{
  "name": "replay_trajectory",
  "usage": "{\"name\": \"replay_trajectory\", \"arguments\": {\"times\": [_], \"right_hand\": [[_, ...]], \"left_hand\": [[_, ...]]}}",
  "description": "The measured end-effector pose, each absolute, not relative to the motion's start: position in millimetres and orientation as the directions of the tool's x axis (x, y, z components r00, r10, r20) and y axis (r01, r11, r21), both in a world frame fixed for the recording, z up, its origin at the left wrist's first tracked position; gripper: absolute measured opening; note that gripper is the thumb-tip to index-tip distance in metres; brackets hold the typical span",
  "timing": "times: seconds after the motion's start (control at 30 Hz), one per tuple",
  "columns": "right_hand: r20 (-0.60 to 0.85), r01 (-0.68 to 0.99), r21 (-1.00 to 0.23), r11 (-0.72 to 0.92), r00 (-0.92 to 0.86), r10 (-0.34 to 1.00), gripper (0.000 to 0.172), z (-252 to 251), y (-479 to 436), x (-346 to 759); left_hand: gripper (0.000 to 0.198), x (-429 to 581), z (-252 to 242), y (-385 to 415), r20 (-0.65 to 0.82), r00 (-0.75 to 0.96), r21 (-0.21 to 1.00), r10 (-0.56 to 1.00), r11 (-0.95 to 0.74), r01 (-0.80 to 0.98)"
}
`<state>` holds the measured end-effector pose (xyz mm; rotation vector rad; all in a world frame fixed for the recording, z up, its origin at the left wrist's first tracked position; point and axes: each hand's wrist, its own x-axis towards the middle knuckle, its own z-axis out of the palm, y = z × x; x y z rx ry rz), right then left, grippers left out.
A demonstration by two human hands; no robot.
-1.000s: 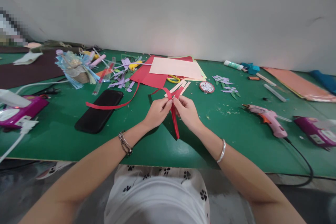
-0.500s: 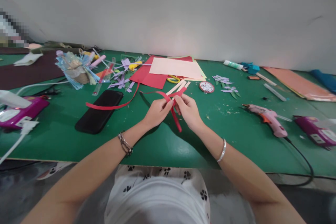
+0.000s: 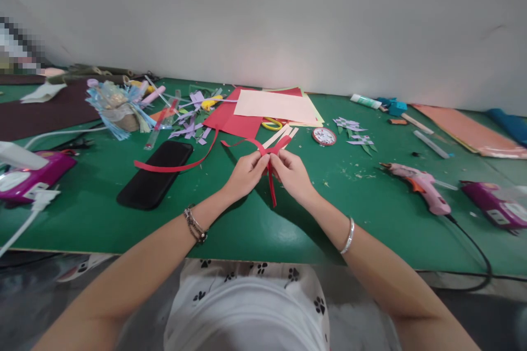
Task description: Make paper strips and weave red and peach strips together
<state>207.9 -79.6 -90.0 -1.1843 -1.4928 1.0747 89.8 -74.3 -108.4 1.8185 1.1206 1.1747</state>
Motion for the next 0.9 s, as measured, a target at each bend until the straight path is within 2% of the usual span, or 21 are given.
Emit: {"name": "replay_trajectory", "arguments": {"times": [0.13,0.43,0.63,0.73,0.9], "right_hand": [[0.137,0.184,-0.971,0.155,-0.106,0.985,0.027,-91.7,-79.6,207.9],[0.121,0.253,-0.956,0.147,-0.113,0.986,0.029,-98.6,-79.1,206.9],[0.131,0.149,-0.978,0.144,-0.092,0.987,0.030,-89.3,-79.8,207.9],[0.140,0.095,-0.984,0.149,-0.092,0.986,0.032,-87.2,-79.8,208.1],[0.155,0.103,-0.981,0.162,-0.074,0.985,0.034,-90.5,-78.9,208.1]], "left_hand": [[0.026,90.3,-107.9,-75.0,0.355,0.226,0.854,0.907,-0.413,0.316],[0.027,89.9,-106.9,-75.8,0.484,0.075,0.804,0.872,-0.476,0.356],[0.027,90.0,-105.9,-74.1,0.462,0.250,0.753,0.851,-0.525,0.396],[0.031,89.7,-106.8,-73.8,0.514,0.235,0.692,0.825,-0.561,0.454],[0.034,87.7,-108.2,-72.8,0.506,0.260,0.652,0.823,-0.562,0.509]]}}
